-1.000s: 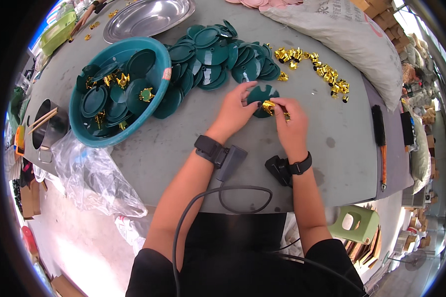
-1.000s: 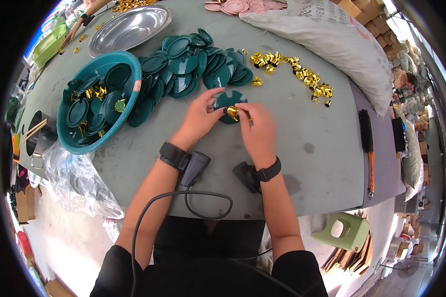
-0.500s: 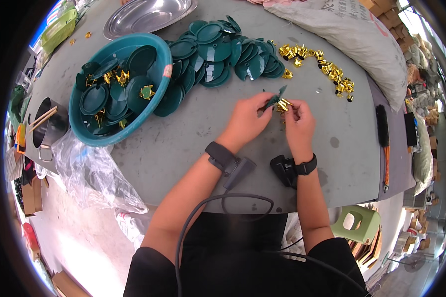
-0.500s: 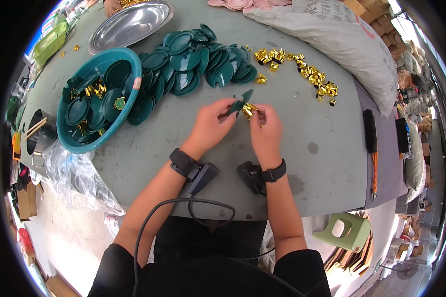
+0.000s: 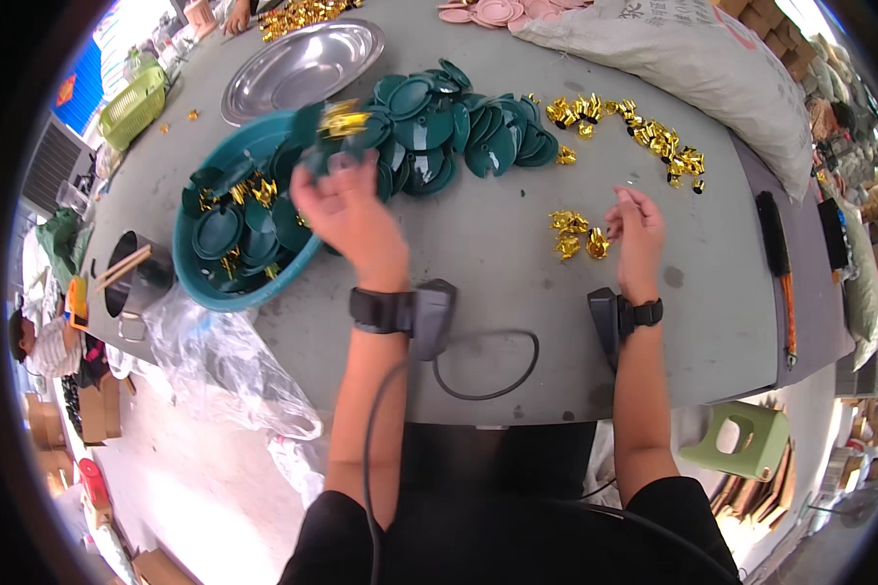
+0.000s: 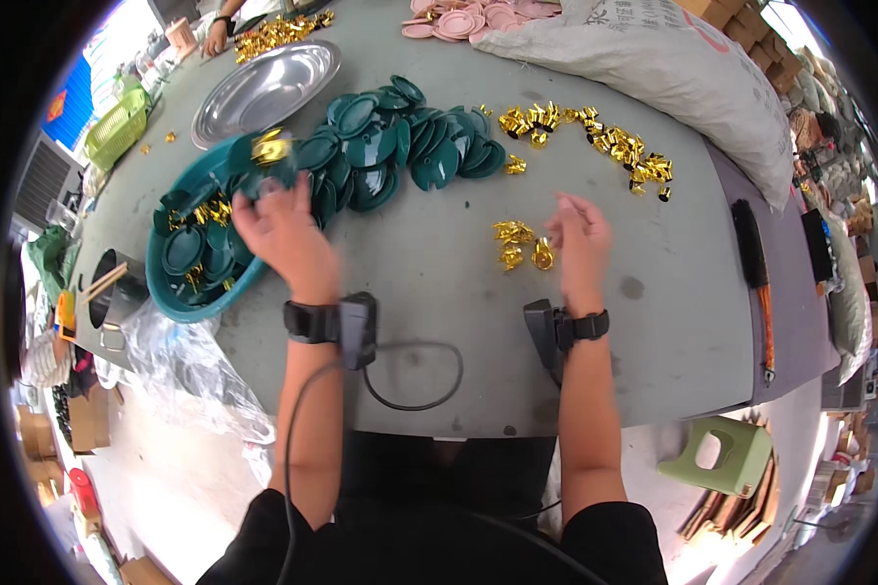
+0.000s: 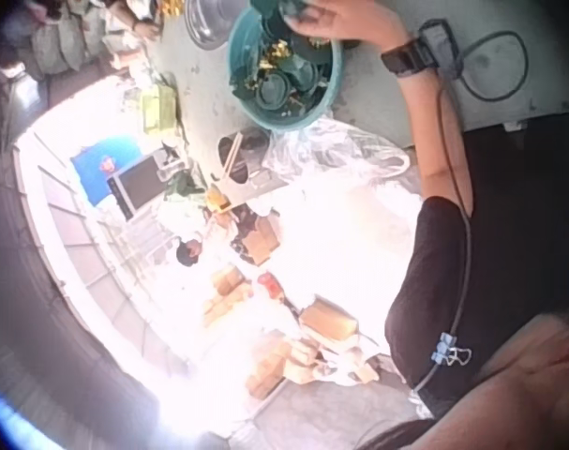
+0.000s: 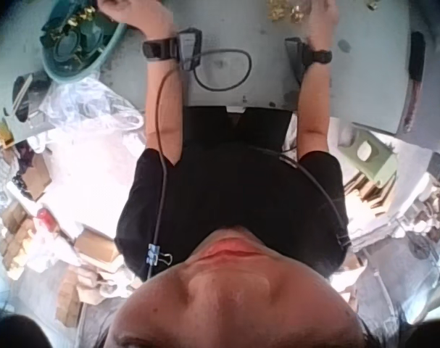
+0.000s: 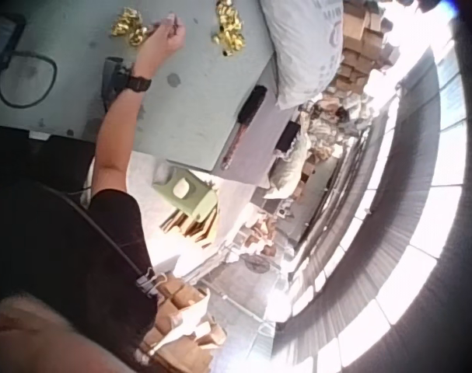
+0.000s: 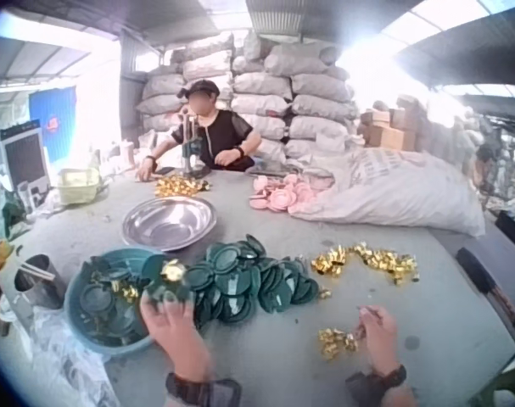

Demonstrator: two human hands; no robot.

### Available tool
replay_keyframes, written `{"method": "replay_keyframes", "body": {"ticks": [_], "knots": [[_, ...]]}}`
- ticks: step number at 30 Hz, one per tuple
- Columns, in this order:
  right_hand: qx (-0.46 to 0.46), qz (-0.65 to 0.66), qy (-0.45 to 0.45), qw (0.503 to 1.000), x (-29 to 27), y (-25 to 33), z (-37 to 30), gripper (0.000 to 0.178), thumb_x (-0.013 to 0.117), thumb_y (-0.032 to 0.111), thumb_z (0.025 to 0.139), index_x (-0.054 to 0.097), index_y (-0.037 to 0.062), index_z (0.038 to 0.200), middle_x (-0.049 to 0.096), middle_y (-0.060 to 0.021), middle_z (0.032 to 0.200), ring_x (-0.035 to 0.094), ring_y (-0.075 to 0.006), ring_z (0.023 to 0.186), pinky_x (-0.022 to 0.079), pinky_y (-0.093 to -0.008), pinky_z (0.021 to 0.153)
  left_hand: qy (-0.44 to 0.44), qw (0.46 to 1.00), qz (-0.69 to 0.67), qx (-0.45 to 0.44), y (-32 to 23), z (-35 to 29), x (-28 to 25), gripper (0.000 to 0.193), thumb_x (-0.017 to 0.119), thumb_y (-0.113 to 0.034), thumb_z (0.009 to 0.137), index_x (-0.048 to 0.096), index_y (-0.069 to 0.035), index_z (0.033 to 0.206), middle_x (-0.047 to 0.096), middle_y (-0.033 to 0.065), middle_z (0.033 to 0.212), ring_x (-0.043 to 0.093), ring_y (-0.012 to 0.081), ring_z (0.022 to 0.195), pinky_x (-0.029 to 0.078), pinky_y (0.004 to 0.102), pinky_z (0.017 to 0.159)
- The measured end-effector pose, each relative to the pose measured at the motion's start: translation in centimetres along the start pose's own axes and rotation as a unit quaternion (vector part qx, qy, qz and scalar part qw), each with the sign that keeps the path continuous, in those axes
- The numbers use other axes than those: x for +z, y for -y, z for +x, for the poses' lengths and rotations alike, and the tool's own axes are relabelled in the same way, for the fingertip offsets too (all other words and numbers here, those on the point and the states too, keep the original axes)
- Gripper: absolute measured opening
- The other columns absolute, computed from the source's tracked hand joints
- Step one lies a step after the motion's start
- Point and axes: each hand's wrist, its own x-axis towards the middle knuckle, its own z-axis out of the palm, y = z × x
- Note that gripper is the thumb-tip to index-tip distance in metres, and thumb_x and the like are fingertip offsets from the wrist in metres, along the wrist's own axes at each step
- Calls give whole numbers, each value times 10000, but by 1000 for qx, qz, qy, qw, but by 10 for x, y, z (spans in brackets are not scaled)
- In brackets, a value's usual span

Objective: The person is assembling small gold-colored metal clips into green plastic bases.

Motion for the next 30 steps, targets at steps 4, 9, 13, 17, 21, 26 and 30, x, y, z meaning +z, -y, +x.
{"method": "replay_keyframes", "body": {"ticks": [4,9,13,17,21,26,30], "knots": [[-62,-60,-49,995,-6,-17,13,309,635,258,834,601,14,1020,608,-36,792,544,-106,658,453,-230,615,28,998,-50,-19,-14,16,-3,545,468,-111,921,164,9,1357,390,191,1313,433,335,1210,388,422,1000],[-95,-282,111,948,10,-17,3,414,740,320,716,624,41,998,593,-33,829,536,-138,768,449,-281,703,49,998,-27,11,-15,26,-10,709,473,-145,920,-12,-25,1424,50,180,1491,224,341,1345,396,402,972],[-152,-264,154,940,12,-22,1,391,743,296,717,627,27,977,592,-39,836,528,-140,758,444,-272,711,72,993,89,41,-9,26,-19,694,453,-97,904,1,4,1421,48,177,1490,201,281,1353,410,375,918],[-44,-253,140,956,1,-24,5,355,749,259,716,631,14,943,583,-35,808,546,-137,762,452,-270,713,79,941,268,192,-7,-3,4,675,459,0,837,95,59,1402,188,223,1441,326,274,1285,302,352,1027],[-81,-208,70,972,10,-12,1,330,743,242,732,625,15,941,585,-41,815,561,-119,762,456,-250,703,389,857,318,114,12,-32,2,638,568,-45,775,306,-8,1356,405,197,1330,364,328,1265,271,375,1047],[-49,-116,75,989,17,-17,1,333,726,192,759,597,20,1012,611,-71,905,578,-121,813,473,-253,725,483,703,512,98,45,-61,-4,726,671,-180,731,320,-77,1358,364,191,1354,336,365,1263,264,468,1036],[-62,-72,58,994,18,-18,5,358,716,120,762,558,-4,1058,609,-87,946,586,-129,834,483,-255,742,495,654,551,154,55,-66,1,743,712,-248,694,362,-111,1335,321,178,1371,317,357,1256,273,532,998]]}}
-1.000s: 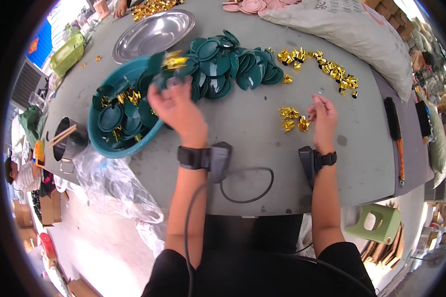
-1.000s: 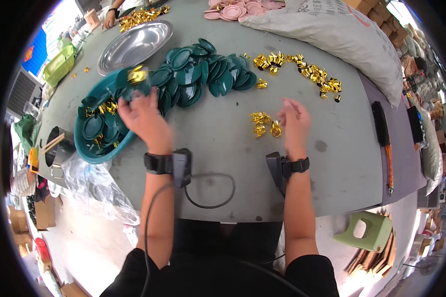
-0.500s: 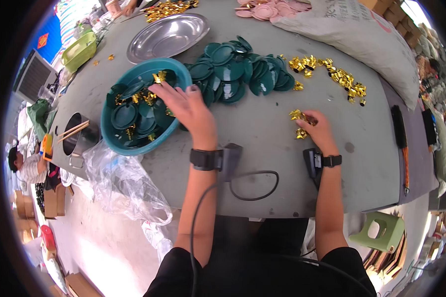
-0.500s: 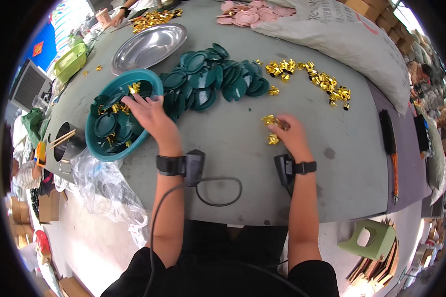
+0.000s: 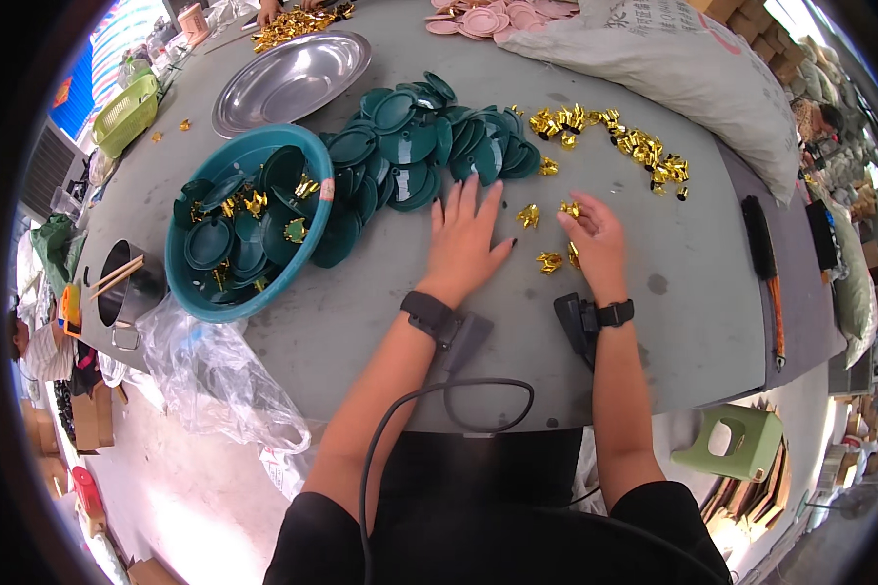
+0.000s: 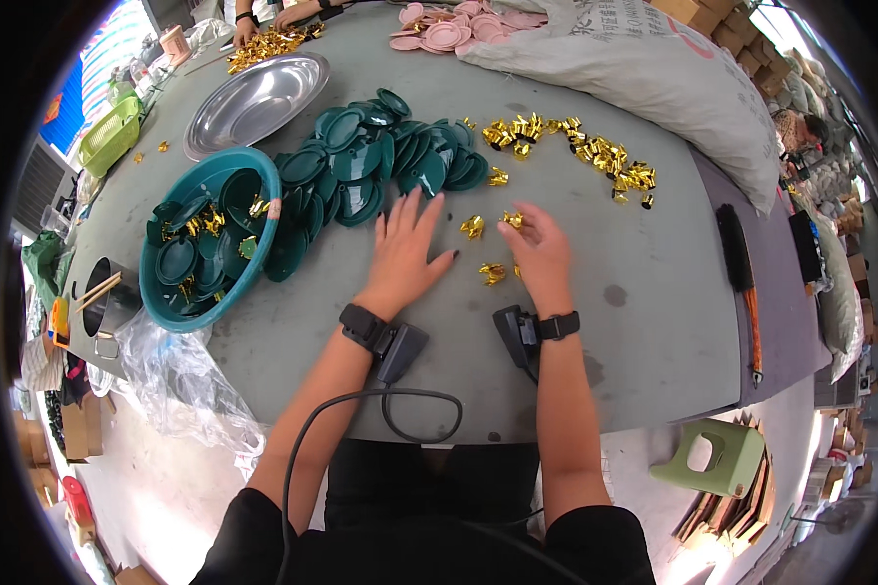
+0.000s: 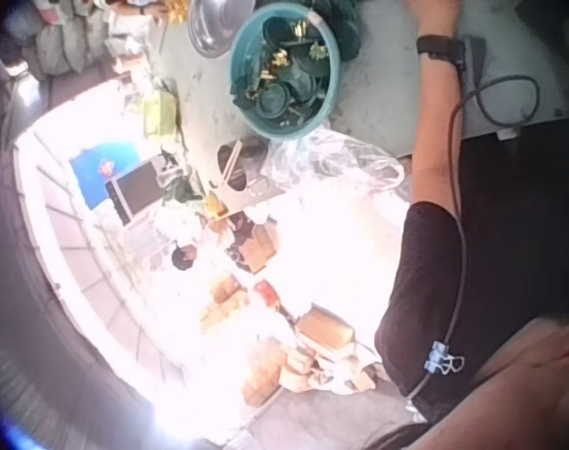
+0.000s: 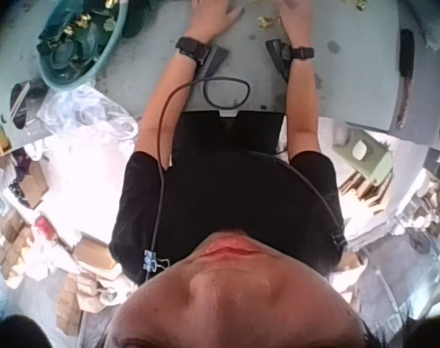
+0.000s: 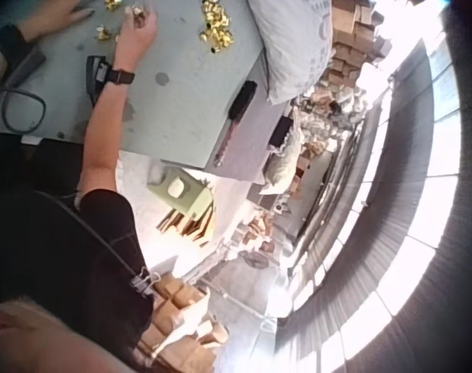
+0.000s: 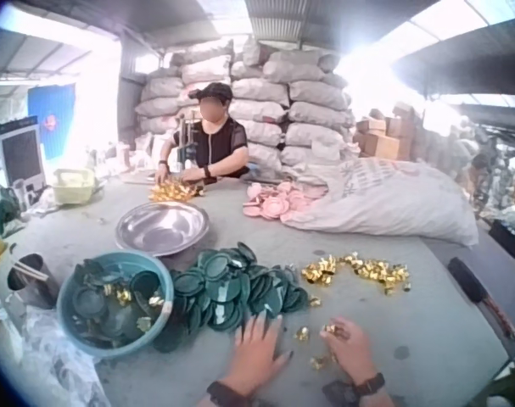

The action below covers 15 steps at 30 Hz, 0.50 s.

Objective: The person is assembling small gold-colored metal clips into green plastic bases.

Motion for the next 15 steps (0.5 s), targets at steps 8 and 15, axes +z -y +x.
{"method": "replay_keyframes", "body": {"ticks": [8,15], "knots": [[25,27,-43,998,-1,-16,4,345,697,87,775,525,-26,1052,599,-89,949,578,-115,808,476,-230,707,-103,988,51,-107,4,52,21,700,747,-268,653,435,-104,1259,389,142,1288,456,322,1055,463,394,797],[15,46,-43,998,-1,-22,5,339,691,95,780,524,-22,1051,593,-68,917,554,-91,757,465,-219,667,-109,986,51,-114,15,74,39,634,741,-246,677,451,-146,1232,385,155,1300,474,341,1056,487,407,771]]}}
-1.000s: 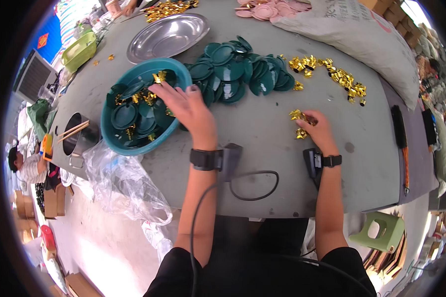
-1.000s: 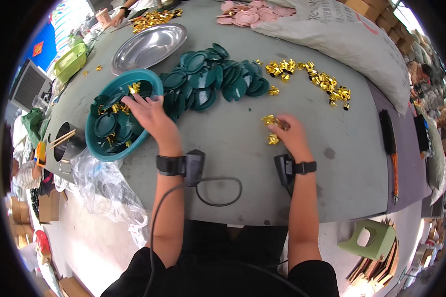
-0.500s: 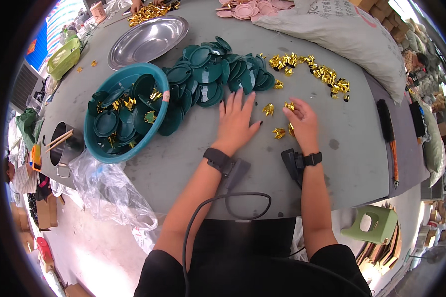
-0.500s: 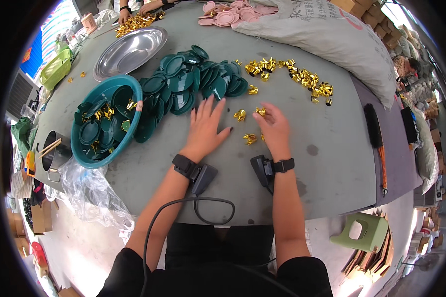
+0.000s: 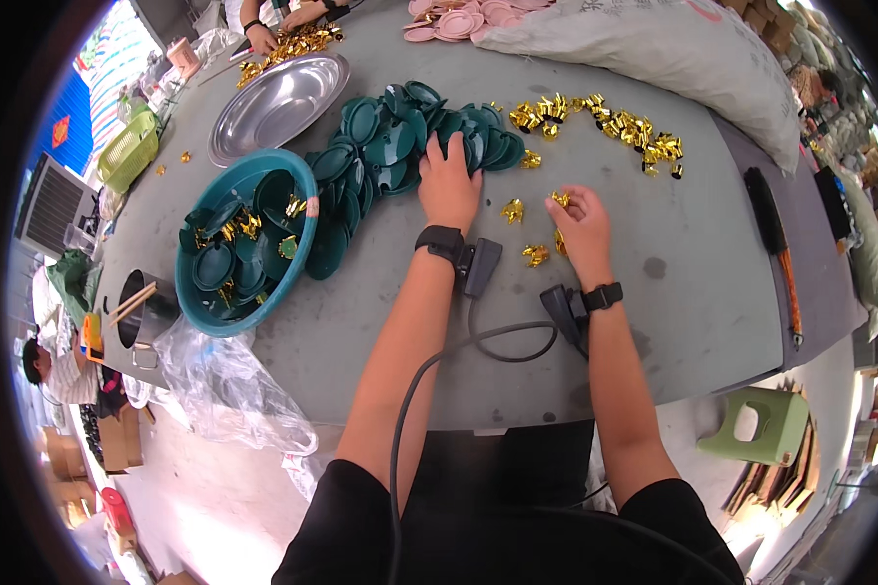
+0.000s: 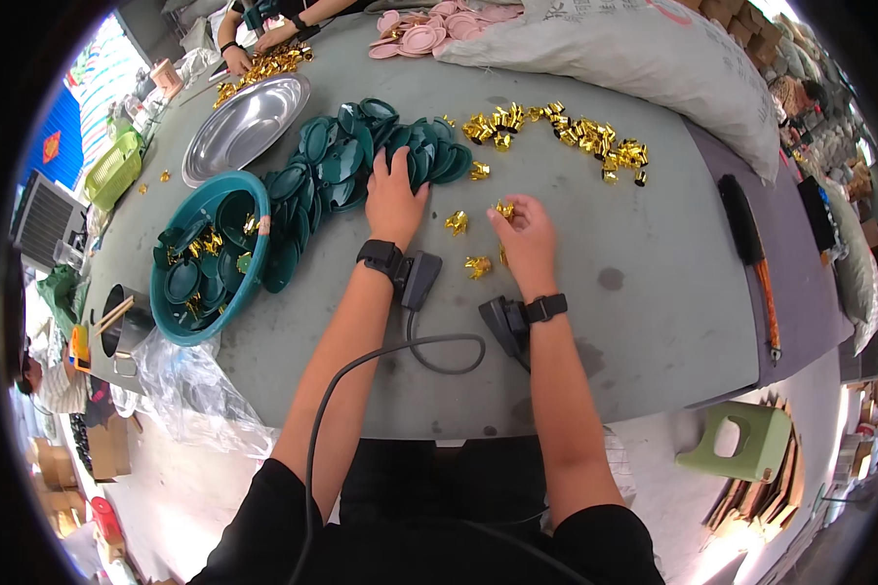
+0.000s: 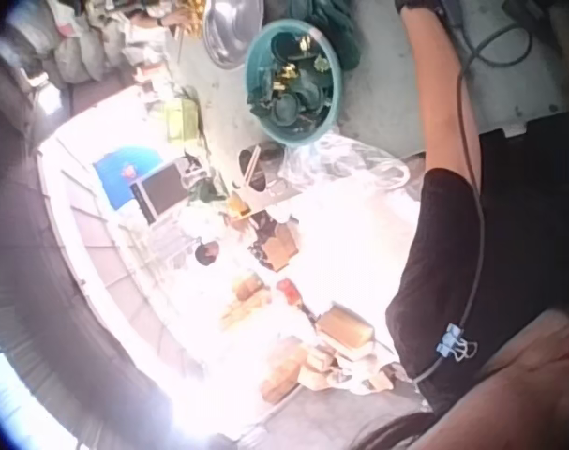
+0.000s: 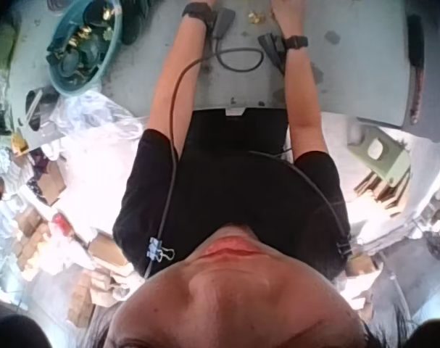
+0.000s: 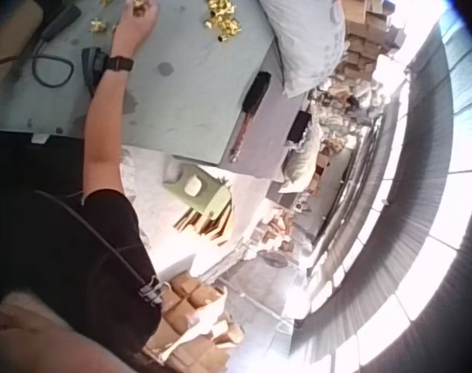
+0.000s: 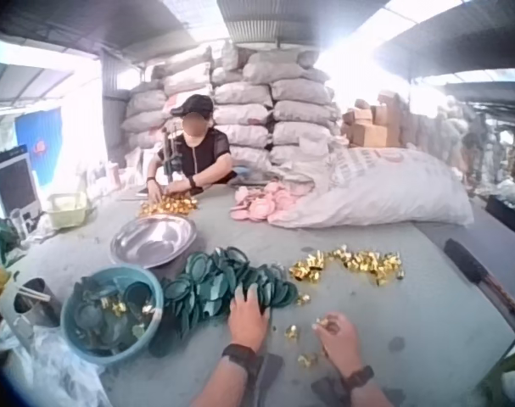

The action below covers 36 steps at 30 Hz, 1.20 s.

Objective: The person is assembling small gold-colored metal clips into green plastic bases.

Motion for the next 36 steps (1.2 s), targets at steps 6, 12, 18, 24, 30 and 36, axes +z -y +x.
{"method": "replay_keyframes", "body": {"ticks": [6,12,18,24,30,36], "knots": [[-1,14,-6,1000,1,1,2,313,692,107,780,539,-18,1022,597,-52,886,546,-76,731,461,-214,649,50,996,68,-11,0,14,-3,572,701,-217,709,457,-184,1225,412,157,1319,541,374,1014,492,423,790],[-10,31,-7,999,1,-3,-1,298,695,124,779,545,-8,1000,602,-33,830,544,-74,689,458,-213,626,41,994,-98,3,9,-9,-39,483,606,-131,746,486,-150,1213,556,164,1158,587,361,916,478,411,765],[-19,9,-13,1000,2,-5,0,300,703,140,767,549,12,991,597,-26,793,543,-80,661,461,-226,609,113,985,-115,62,-3,-50,-129,412,594,-85,722,562,-137,1129,610,131,1057,588,348,905,484,385,742],[-25,-18,-13,999,2,-2,6,301,702,151,766,557,13,991,606,-37,785,567,-101,680,474,-242,626,347,905,10,247,-4,-63,-148,529,633,-96,642,550,-184,1157,570,92,1140,563,311,976,474,370,805],[-30,-14,-6,999,3,-7,2,312,710,157,760,566,9,993,622,-49,797,580,-100,696,481,-243,638,413,881,66,220,-30,-72,-124,664,701,-213,618,487,-254,1245,391,118,1341,411,361,1176,397,441,931],[-31,-11,0,999,1,-9,2,343,712,172,764,564,4,1023,620,-52,821,570,-92,687,478,-238,613,236,946,-126,186,-12,-96,-115,848,779,-339,582,402,-178,1324,416,105,1299,378,368,1204,348,485,949]]}}
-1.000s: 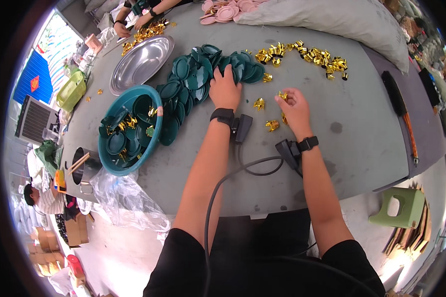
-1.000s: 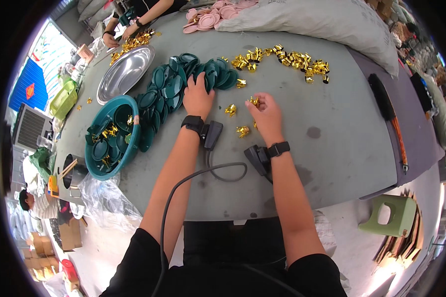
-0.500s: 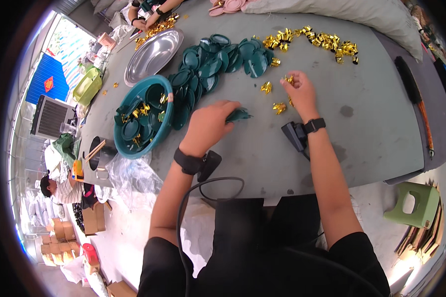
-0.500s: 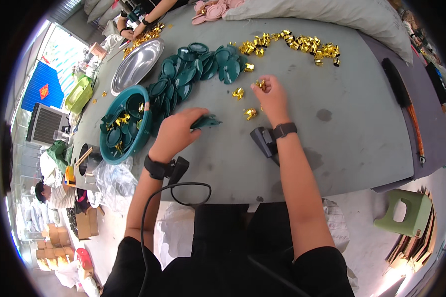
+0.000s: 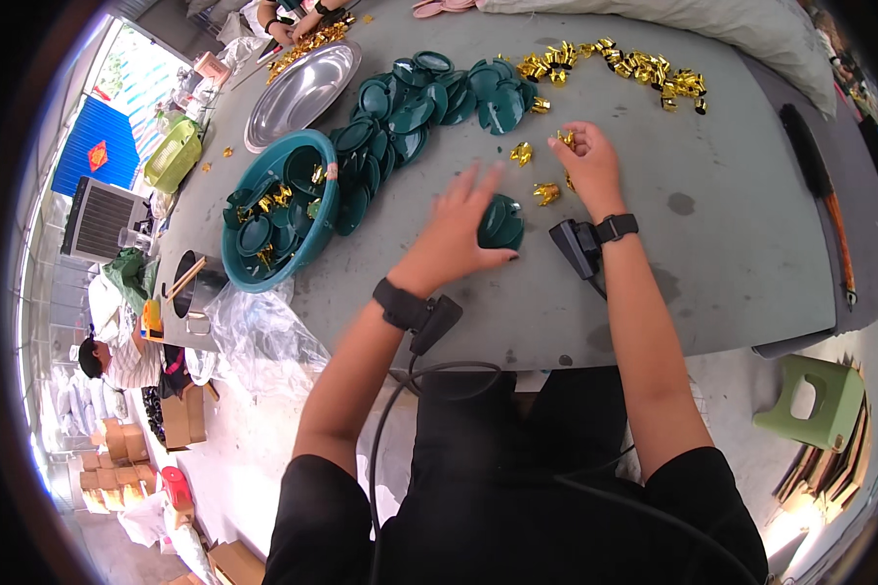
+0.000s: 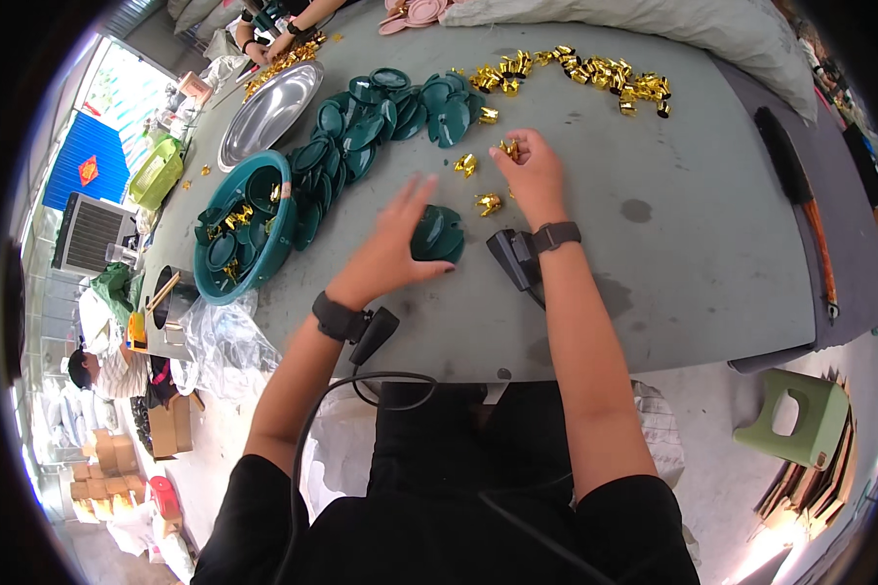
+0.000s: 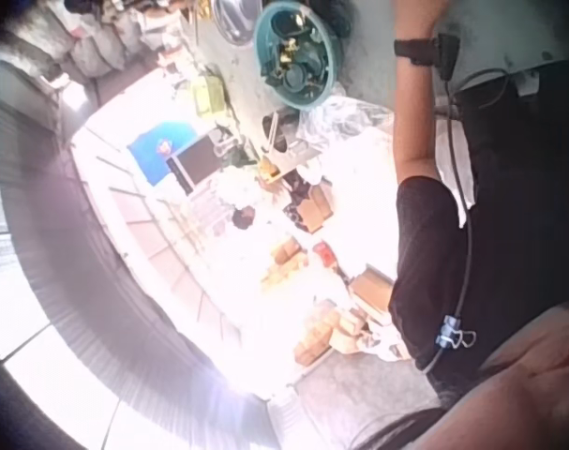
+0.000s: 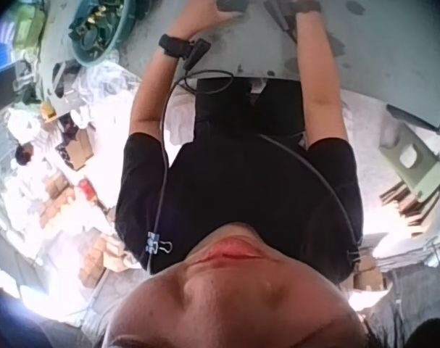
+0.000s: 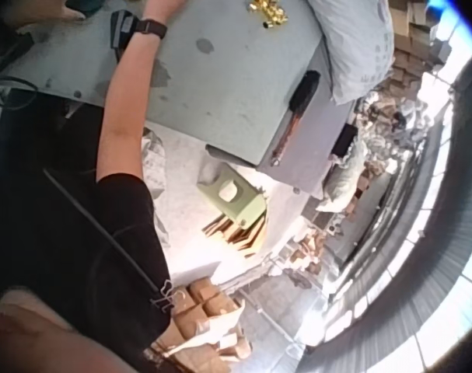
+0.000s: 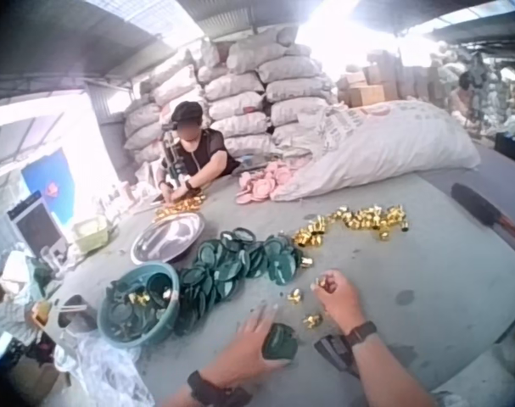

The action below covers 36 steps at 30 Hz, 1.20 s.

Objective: The person is assembling small gold-colored metal clips into green plastic bases.

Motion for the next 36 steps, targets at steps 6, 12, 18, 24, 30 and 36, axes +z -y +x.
{"method": "replay_keyframes", "body": {"ticks": [6,12,18,24,30,36], "knots": [[6,13,17,1000,-1,8,-1,392,701,151,782,545,-32,1090,606,-62,900,532,-64,719,448,-200,638,15,999,42,-5,1,-12,7,777,757,-295,634,419,-119,1311,426,144,1281,409,333,1165,317,422,988],[6,6,33,999,-2,4,0,372,699,150,785,555,-35,1074,611,-65,897,543,-72,732,453,-208,648,49,993,98,31,-26,-13,16,688,723,-317,687,444,-172,1300,436,155,1248,411,328,1154,330,419,978],[-8,19,21,1000,1,-3,0,364,718,164,752,576,-9,1039,622,-62,852,568,-104,701,471,-240,619,4,996,-26,-88,-9,-9,25,781,727,-407,678,409,-93,1317,469,188,1201,444,366,1101,364,445,940],[-18,11,24,999,-1,0,3,359,719,166,750,578,-9,1030,627,-67,846,576,-112,721,478,-248,644,139,963,67,-222,-5,12,4,875,788,-463,541,460,17,1195,549,205,1061,531,386,989,439,391,853],[-10,-1,37,999,-1,3,0,361,707,152,776,563,-19,1060,603,-53,874,544,-79,733,453,-211,660,49,957,-204,-199,-4,-10,-10,589,760,-278,647,492,11,1086,565,195,994,561,292,912,448,344,796],[-19,5,31,999,0,1,-5,367,718,168,755,577,-3,1048,620,-64,855,563,-105,708,474,-247,643,36,990,73,-112,-36,-39,-36,453,630,-74,685,504,-76,1120,581,158,969,572,323,880,459,360,766]]}}
